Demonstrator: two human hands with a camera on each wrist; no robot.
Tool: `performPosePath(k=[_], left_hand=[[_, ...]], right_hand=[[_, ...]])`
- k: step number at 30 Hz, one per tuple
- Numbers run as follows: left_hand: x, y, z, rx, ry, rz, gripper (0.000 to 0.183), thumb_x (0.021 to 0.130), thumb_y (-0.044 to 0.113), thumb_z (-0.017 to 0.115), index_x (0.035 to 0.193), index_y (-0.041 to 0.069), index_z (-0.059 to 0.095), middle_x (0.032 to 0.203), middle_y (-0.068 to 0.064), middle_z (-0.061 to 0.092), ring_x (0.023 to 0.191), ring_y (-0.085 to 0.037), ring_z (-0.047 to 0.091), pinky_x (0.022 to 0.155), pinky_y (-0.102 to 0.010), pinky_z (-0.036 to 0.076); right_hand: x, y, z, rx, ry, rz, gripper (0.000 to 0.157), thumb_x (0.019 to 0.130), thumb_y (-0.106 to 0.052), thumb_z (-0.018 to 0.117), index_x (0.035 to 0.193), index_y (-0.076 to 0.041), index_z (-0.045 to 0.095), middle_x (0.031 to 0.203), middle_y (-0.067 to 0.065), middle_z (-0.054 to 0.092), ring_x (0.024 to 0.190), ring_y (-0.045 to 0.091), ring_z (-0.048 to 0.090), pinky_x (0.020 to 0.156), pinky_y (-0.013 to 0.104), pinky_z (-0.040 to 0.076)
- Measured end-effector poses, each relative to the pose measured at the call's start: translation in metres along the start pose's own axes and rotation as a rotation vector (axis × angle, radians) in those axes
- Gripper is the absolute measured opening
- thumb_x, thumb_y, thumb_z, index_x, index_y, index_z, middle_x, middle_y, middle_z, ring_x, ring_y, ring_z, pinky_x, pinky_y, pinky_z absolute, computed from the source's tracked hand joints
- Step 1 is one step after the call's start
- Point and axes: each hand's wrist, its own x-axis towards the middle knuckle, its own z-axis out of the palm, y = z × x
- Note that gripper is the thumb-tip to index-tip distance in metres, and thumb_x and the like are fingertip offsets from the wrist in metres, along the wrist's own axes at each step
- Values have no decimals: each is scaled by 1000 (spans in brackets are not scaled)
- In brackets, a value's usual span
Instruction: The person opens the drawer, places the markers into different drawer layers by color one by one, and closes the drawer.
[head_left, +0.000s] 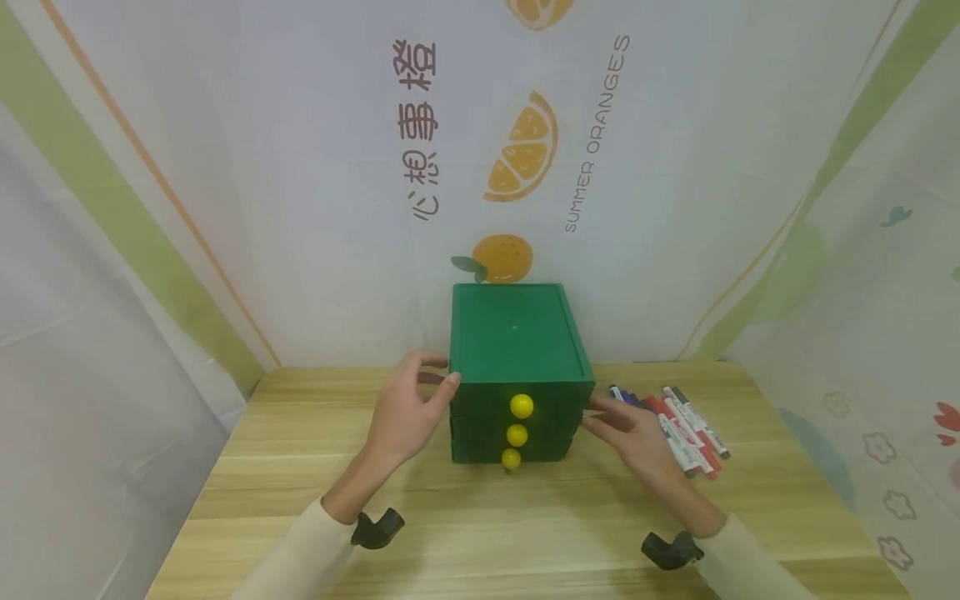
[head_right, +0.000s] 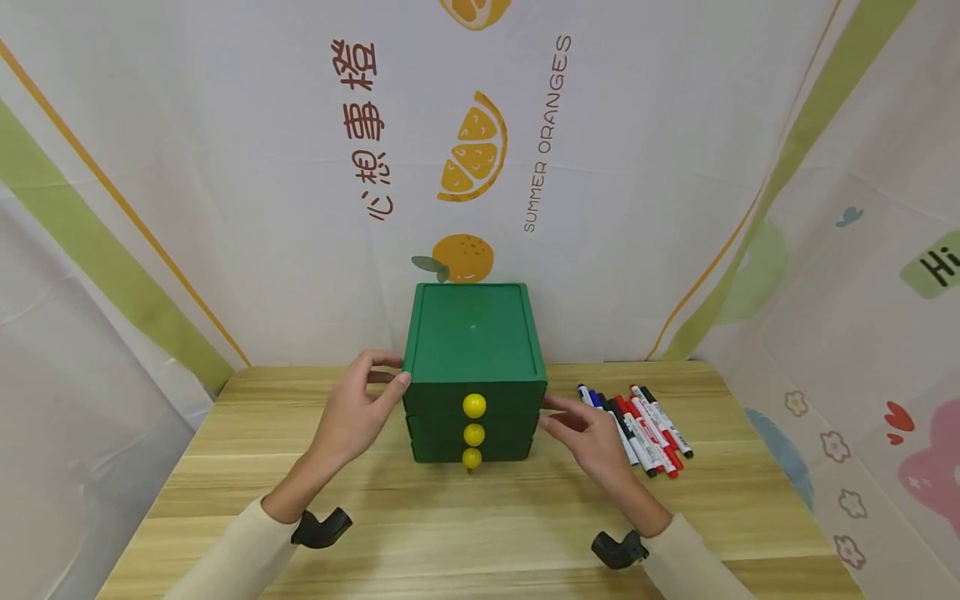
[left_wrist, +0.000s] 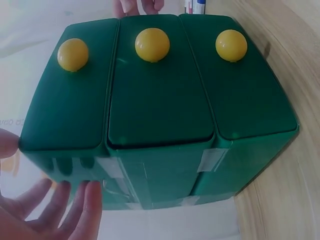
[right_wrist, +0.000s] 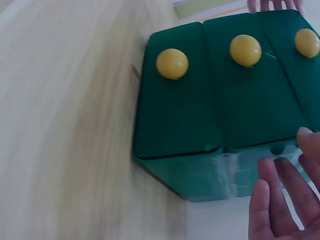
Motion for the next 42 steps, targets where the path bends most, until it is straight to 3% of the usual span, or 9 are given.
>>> performPosePath(k=[4, 13, 19, 26, 33, 36, 42], left_hand=[[-2, -1, -7, -37, 8, 40, 30, 106, 23, 74, 129, 3, 69, 128, -11, 72, 112, -32, 75, 87, -48, 66], [-2, -3, -17, -52, -26, 105, 14, 104, 15, 78, 116, 9, 75, 114, -5, 77, 103, -28, 76, 88, -50, 65], [-1, -3, -16, -24, -42, 103, 13, 105, 19, 77, 114, 10, 76, 109, -4, 77, 99, -25, 76, 87, -48, 65], [-1, -4, -15, -23, -45, 100, 11, 105, 18, 77, 112, 11, 74, 107, -3, 76, 97, -23, 76, 86, -47, 65], [-2, -4, -15, -26, -52, 87, 11, 105, 19, 77, 112, 11, 74, 107, -2, 76, 96, -22, 76, 86, -46, 65], [-2, -5, -14, -22, -50, 82, 11, 105, 19, 77, 112, 11, 74, 108, -3, 75, 97, -22, 76, 87, -46, 65], [-2, -5, -13, -22, -47, 79, 11, 105, 19, 77, 112, 11, 74, 108, -3, 75, 98, -26, 77, 87, -47, 65]], right_hand=[[-1, -5, -5, -49, 22, -65, 33, 104, -17, 81, 136, -14, 77, 128, 2, 79, 108, 15, 77, 92, 28, 62], [-8, -27, -8, -158, 130, -249, 21, 96, -1, 84, 116, -6, 80, 99, 5, 81, 84, 7, 75, 74, 23, 62], [-12, -47, 3, -212, 78, -355, 18, 95, 1, 83, 110, -7, 80, 93, -6, 79, 78, 7, 72, 67, 23, 60], [-7, -58, 26, -214, 40, -448, 19, 92, 1, 85, 108, -7, 80, 91, -6, 79, 70, 5, 65, 59, 24, 55], [-1, -66, 49, -211, 73, -410, 12, 94, -5, 87, 104, -9, 80, 86, -8, 77, 67, 4, 65, 58, 25, 57], [-1, -72, 58, -183, 68, -306, 10, 97, -13, 86, 104, -8, 81, 85, -7, 78, 68, 7, 69, 61, 26, 59], [-1, -80, 71, -13, 22, -70, 21, 103, -21, 81, 109, -1, 82, 86, 2, 80, 68, 23, 75, 63, 31, 63]])
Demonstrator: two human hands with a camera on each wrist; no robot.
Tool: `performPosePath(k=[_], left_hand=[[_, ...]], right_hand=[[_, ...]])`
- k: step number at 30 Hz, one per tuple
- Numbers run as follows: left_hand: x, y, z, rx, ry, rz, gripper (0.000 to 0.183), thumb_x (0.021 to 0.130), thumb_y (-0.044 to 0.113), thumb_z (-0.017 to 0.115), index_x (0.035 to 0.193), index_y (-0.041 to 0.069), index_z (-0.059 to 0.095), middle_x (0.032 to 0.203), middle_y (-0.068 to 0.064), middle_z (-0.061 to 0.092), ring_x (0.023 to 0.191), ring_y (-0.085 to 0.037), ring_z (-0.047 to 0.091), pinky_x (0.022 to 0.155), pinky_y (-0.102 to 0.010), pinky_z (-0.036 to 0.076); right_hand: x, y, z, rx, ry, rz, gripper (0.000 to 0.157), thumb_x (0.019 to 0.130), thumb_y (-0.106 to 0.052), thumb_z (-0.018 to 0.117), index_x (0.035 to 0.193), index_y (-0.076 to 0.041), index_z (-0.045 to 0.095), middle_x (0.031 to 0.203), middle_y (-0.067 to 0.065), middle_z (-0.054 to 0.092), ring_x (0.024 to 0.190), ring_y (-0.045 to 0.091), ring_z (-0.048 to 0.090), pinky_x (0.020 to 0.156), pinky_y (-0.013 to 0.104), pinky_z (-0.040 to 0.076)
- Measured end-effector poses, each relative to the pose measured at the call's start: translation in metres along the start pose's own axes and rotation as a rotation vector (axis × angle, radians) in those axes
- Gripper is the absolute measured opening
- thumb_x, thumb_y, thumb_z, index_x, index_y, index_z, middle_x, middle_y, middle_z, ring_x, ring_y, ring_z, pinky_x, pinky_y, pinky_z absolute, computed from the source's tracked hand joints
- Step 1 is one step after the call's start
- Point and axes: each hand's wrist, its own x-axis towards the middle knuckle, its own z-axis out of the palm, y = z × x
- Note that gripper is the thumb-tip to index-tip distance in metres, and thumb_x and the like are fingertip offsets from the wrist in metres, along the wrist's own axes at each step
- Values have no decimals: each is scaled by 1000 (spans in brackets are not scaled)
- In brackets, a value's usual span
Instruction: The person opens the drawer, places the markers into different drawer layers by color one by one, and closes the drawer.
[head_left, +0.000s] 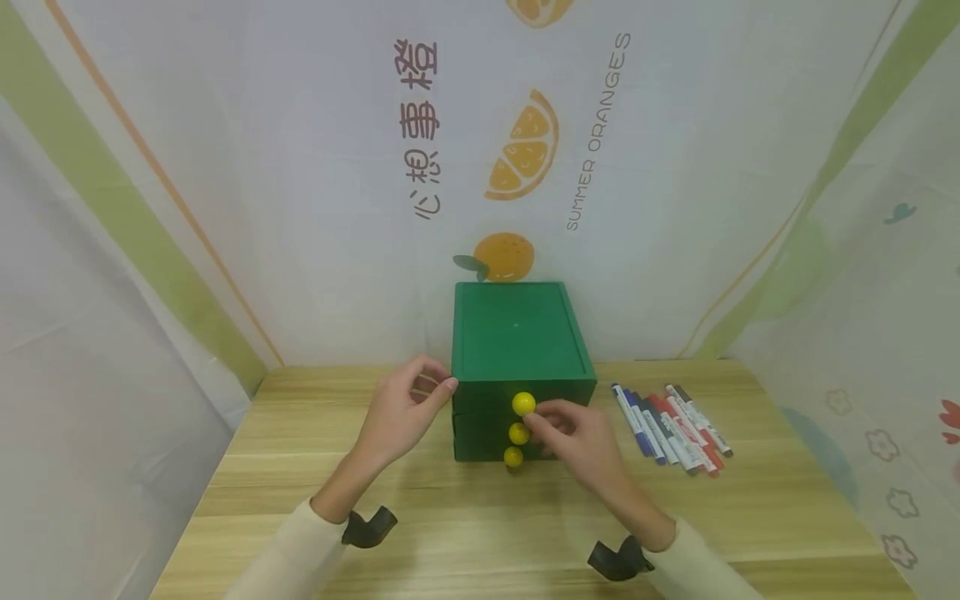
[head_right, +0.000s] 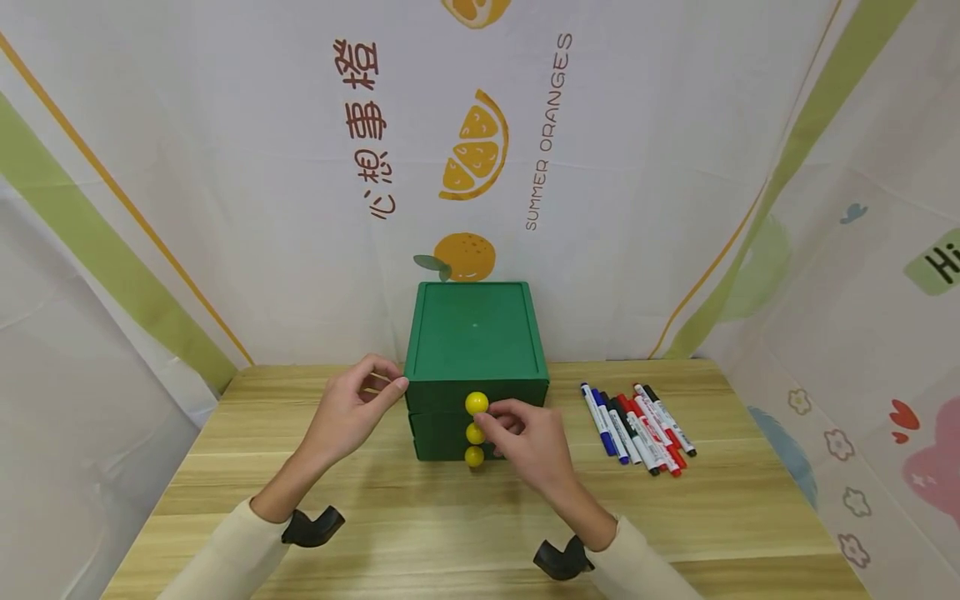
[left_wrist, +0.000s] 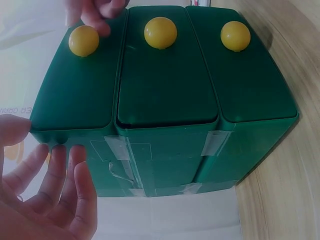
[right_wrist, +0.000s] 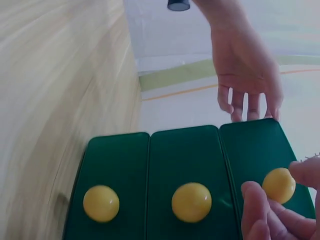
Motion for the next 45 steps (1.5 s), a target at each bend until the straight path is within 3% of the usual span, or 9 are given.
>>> performPosePath(k=[12, 20, 33, 40, 45], left_hand=[[0, 1, 0, 2, 1, -1, 10, 105, 19, 77, 112, 12, 74, 108, -3, 75, 99, -26, 76, 87, -47, 65], [0, 2, 0, 7, -2, -7, 11, 105, 19, 77, 112, 11, 74, 108, -4, 75, 99, -26, 76, 88, -47, 65], [2, 1, -2, 5, -5, -1, 10, 107, 20, 74, 112, 11, 74, 109, -4, 76, 98, -23, 76, 88, -48, 65], [2, 1, -2, -14, -9, -11, 10, 106, 20, 75, 112, 12, 74, 109, -4, 76, 99, -23, 77, 89, -48, 65], [2, 1, -2, -14, -7, -4, 10, 106, 20, 75, 112, 12, 74, 109, -4, 76, 98, -23, 77, 88, -48, 65]], right_hand=[[8, -11, 7, -43, 46, 152, 36, 104, -42, 78, 100, -7, 86, 74, -3, 76, 57, 22, 69, 57, 29, 54], [8, -12, 8, -54, 71, 138, 29, 103, -35, 80, 98, -7, 86, 73, -4, 76, 55, 20, 68, 54, 28, 53], [6, -13, 8, -23, 75, 104, 25, 102, -28, 82, 97, -4, 85, 75, -1, 78, 56, 31, 70, 55, 29, 58], [5, -14, 10, -44, 90, 146, 31, 98, -37, 86, 96, -6, 85, 75, -3, 78, 56, 20, 70, 55, 30, 58], [6, -13, 12, -65, 101, 148, 30, 97, -37, 87, 94, -7, 85, 74, -6, 78, 56, 20, 70, 55, 30, 58]])
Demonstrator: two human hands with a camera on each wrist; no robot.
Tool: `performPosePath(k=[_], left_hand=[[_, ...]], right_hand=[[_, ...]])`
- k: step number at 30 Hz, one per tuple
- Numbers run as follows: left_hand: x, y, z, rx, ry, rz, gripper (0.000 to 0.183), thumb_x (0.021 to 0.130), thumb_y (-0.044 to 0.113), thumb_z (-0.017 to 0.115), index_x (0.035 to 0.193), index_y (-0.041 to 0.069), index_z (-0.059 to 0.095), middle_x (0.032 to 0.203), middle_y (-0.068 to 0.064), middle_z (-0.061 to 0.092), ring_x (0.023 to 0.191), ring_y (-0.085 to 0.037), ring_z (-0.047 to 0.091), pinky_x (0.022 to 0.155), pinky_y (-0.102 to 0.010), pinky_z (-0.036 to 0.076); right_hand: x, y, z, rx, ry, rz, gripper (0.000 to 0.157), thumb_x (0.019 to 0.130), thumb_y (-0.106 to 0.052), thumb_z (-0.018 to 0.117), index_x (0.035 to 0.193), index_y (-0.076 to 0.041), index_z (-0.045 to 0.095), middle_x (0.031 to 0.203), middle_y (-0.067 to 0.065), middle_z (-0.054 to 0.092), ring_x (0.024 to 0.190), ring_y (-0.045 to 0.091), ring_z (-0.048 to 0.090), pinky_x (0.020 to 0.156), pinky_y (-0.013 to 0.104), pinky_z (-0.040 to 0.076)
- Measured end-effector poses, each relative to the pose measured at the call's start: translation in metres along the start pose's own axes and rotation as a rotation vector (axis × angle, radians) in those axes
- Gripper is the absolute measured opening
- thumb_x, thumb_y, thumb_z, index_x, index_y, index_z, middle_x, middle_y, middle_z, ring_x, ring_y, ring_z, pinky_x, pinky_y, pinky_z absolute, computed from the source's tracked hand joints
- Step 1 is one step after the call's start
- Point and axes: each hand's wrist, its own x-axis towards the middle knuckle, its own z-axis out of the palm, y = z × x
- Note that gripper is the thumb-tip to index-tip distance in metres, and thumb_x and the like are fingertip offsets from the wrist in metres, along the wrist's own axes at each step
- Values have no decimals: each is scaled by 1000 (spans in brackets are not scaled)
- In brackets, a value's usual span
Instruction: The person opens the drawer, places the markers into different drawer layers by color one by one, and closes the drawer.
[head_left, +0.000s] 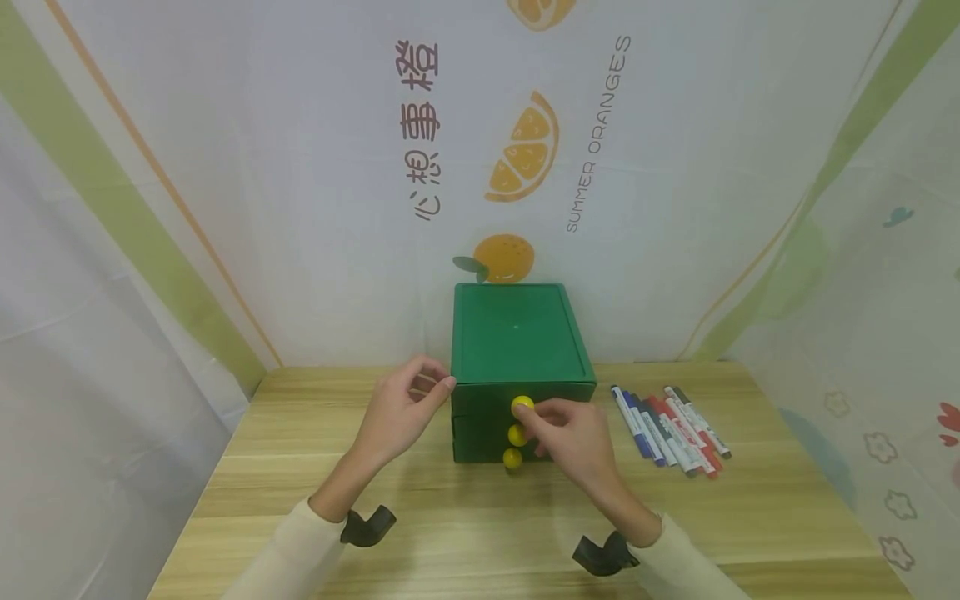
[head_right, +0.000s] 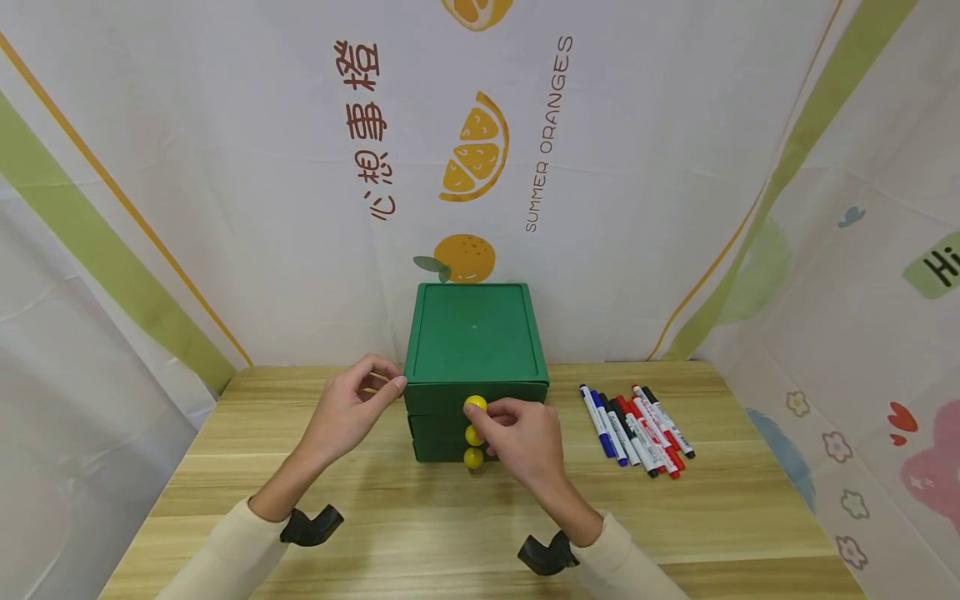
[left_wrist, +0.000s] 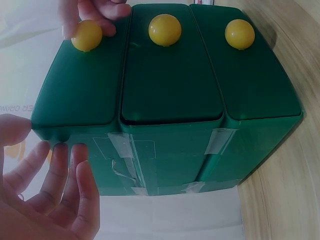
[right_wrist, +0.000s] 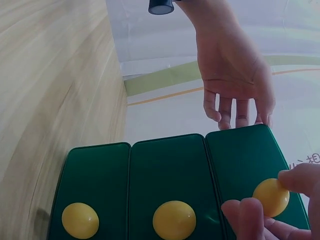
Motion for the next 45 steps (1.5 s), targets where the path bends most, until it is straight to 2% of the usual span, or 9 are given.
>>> performPosePath(k=[14, 24, 34, 37, 42, 45], left_hand=[[0, 1, -1, 2, 4, 12, 10, 105, 18, 76, 111, 11, 75, 107, -3, 76, 96, -22, 77, 87, -47, 65], [0, 1, 0, 4, -3, -10, 11, 106, 21, 76, 112, 12, 75, 108, -3, 76, 98, -23, 77, 89, -48, 65], [1, -2, -1, -16, -11, -15, 12, 107, 22, 74, 113, 13, 74, 109, -3, 76, 99, -22, 76, 90, -48, 64], [1, -1, -1, -18, -10, -14, 12, 107, 22, 75, 113, 13, 74, 109, -3, 76, 99, -22, 76, 90, -48, 64], [1, -1, 0, -7, -8, -20, 12, 106, 22, 76, 113, 13, 75, 109, -3, 76, 99, -22, 76, 90, -48, 64], [1, -1, 0, -3, -6, -23, 12, 106, 22, 76, 113, 13, 75, 109, -3, 76, 99, -22, 76, 90, -48, 64]], right_hand=[[-7, 2, -3, -21, -16, -56, 29, 98, -36, 86, 91, -8, 84, 77, -5, 78, 57, 17, 71, 57, 29, 58], [-21, -5, -8, -92, -14, -78, 29, 98, -37, 85, 90, -9, 84, 74, -9, 75, 63, 8, 69, 61, 27, 57], [-26, -4, -6, -222, 46, -151, 26, 92, -37, 91, 84, -14, 84, 72, -14, 73, 64, 2, 67, 61, 25, 58], [-26, -4, -4, -310, 79, -224, 29, 90, -41, 93, 81, -15, 82, 70, -14, 71, 62, 0, 64, 59, 23, 55], [-25, 1, -2, -499, 198, -488, 35, 84, -41, 96, 76, -14, 75, 64, -9, 66, 55, -1, 55, 51, 18, 45], [-23, 5, -3, -547, 250, -616, 39, 83, -44, 95, 79, -12, 74, 67, -6, 66, 53, 0, 51, 48, 16, 41]])
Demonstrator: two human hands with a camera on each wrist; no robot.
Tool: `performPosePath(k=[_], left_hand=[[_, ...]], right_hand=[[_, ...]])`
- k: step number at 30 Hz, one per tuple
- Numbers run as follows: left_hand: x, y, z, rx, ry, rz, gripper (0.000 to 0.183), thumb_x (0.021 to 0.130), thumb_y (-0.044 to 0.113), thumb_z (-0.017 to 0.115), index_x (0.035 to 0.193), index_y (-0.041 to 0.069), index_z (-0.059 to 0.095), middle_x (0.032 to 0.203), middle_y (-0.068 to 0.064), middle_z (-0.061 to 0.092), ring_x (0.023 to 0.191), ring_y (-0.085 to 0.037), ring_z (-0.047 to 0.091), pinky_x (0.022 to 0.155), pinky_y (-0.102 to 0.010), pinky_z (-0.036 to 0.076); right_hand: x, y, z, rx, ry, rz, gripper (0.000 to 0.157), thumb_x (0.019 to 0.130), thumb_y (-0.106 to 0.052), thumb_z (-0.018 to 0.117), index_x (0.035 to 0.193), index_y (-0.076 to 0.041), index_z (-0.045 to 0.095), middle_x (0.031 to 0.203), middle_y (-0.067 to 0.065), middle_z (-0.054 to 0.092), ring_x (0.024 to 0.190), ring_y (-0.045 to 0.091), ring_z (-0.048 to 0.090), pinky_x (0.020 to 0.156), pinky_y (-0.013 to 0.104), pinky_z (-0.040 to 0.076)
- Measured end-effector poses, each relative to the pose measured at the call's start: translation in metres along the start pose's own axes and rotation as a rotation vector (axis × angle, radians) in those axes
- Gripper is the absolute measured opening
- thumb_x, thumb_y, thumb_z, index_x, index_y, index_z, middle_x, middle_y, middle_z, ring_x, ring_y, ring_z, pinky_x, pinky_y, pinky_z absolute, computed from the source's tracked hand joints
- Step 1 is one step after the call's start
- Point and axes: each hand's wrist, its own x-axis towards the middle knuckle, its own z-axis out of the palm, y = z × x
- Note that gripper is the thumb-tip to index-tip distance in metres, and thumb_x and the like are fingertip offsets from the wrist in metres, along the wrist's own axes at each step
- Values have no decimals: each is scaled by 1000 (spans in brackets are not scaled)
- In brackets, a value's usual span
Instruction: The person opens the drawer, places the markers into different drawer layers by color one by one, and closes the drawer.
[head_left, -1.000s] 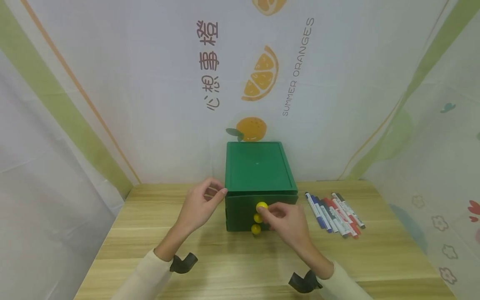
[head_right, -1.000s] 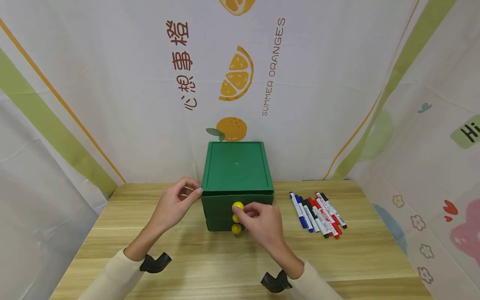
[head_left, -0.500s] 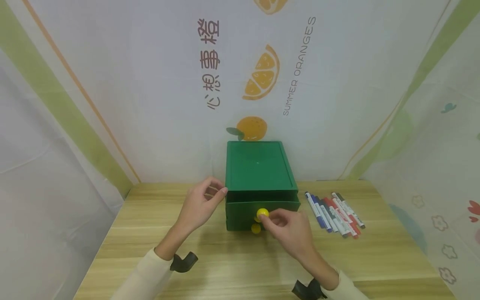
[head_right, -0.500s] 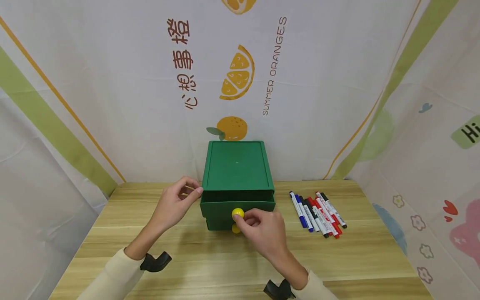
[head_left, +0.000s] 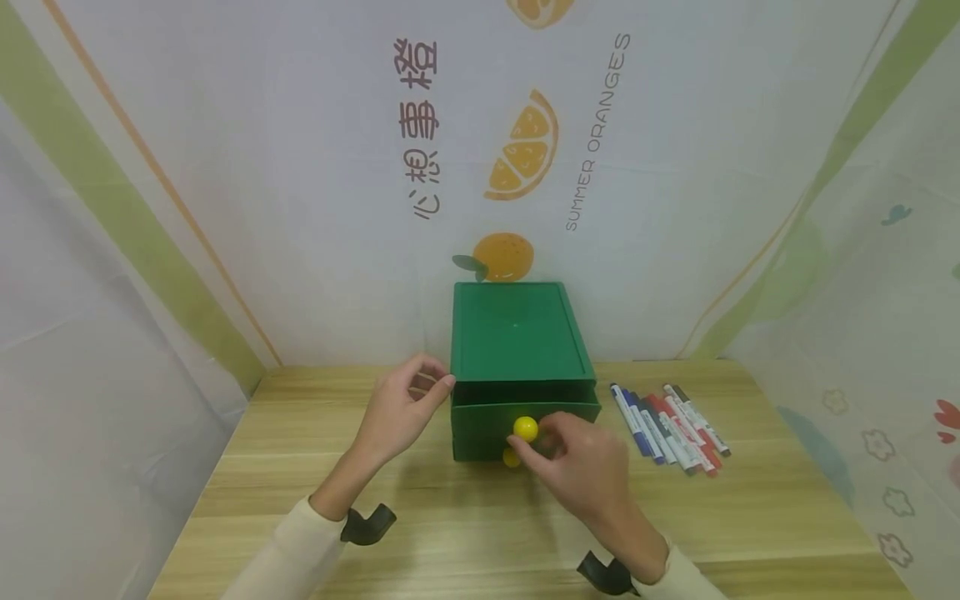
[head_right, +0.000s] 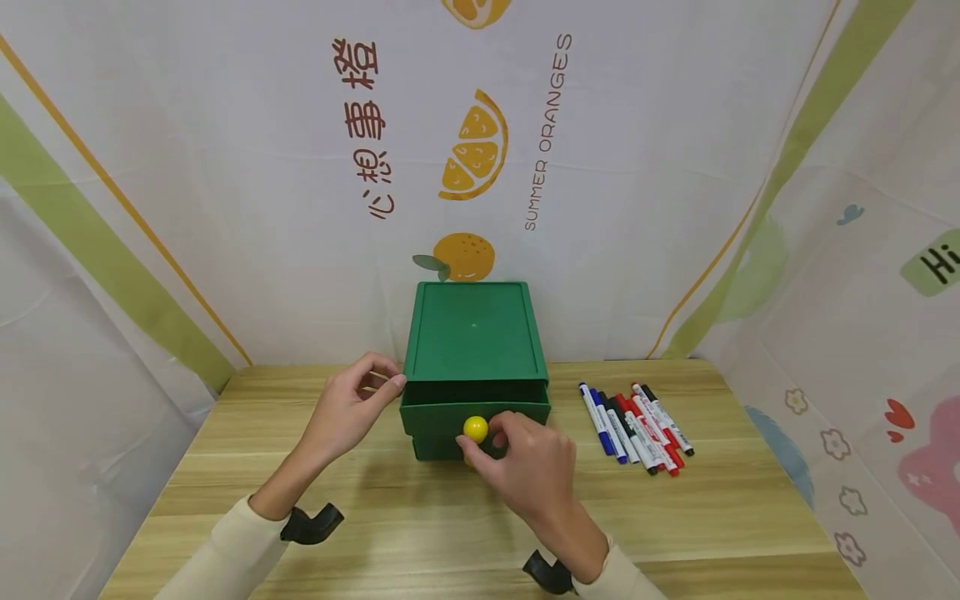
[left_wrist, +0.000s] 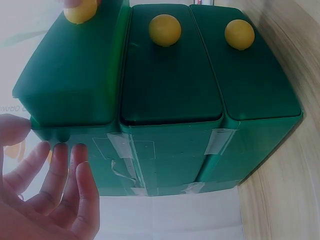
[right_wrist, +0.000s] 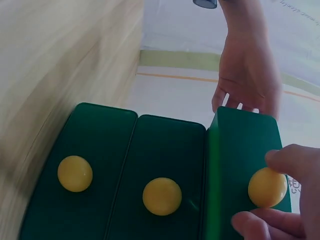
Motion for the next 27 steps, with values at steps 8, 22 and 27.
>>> performPosePath(k=[8, 22, 27], left_hand=[[0, 1, 0, -7, 6, 15, 11, 106, 21, 76, 112, 12, 75, 109, -3, 76, 98, -22, 76, 89, -47, 64], [0, -1, 0, 2, 6, 8, 12, 106, 22, 76, 112, 12, 75, 109, -3, 76, 98, -22, 76, 90, -48, 64], [1, 0, 0, -2, 0, 5, 12, 107, 22, 75, 113, 12, 74, 109, -4, 76, 98, -23, 76, 90, -48, 65]], right_hand=[[-1, 2, 0, -38, 53, -97, 43, 76, -39, 100, 88, -7, 73, 78, 3, 74, 51, 6, 53, 47, 16, 43], [-6, -4, -2, -36, 52, -100, 34, 79, -31, 94, 89, -7, 73, 78, 2, 74, 52, 7, 56, 48, 18, 47], [-12, -9, -8, -38, 30, -96, 34, 77, -31, 95, 90, -8, 74, 81, 1, 76, 53, 2, 52, 49, 14, 45]])
